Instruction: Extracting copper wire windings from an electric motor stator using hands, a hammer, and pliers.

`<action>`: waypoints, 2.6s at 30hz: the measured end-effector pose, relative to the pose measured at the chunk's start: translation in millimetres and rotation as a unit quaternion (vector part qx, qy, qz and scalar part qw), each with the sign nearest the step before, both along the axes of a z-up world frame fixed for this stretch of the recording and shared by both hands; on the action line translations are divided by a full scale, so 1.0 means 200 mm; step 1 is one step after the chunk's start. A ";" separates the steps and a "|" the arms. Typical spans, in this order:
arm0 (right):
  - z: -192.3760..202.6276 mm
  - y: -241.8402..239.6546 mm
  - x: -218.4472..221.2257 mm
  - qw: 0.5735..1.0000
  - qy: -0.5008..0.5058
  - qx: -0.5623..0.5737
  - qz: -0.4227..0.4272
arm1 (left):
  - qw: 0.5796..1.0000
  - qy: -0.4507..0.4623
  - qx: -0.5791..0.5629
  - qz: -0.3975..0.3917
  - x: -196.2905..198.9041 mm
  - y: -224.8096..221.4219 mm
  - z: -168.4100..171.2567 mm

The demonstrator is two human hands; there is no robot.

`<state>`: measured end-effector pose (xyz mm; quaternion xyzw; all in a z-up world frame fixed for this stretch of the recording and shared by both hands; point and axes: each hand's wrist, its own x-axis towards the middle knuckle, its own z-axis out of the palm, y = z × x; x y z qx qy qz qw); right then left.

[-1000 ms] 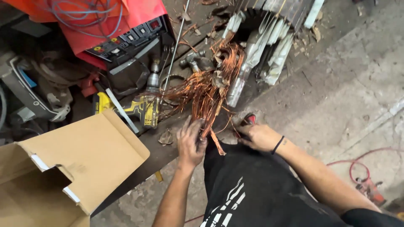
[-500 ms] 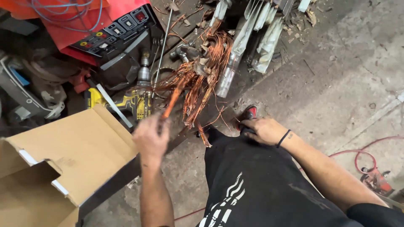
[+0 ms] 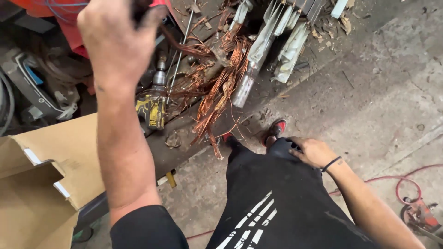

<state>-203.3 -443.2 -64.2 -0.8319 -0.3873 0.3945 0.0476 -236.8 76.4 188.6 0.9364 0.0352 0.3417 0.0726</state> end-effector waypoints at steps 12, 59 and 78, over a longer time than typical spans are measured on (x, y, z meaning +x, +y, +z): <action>-0.08 -0.01 -0.05 0.994 0.044 -0.086 -0.045 | 0.891 -0.060 -0.445 0.065 -0.72 -0.27 -0.81; -0.14 -0.55 1.49 0.996 0.043 0.046 0.060 | 0.808 0.464 -0.278 0.234 1.05 -1.18 -0.27; -0.08 -0.29 0.84 0.998 0.046 0.011 0.030 | 0.849 0.355 -0.369 0.131 0.69 -0.91 -0.50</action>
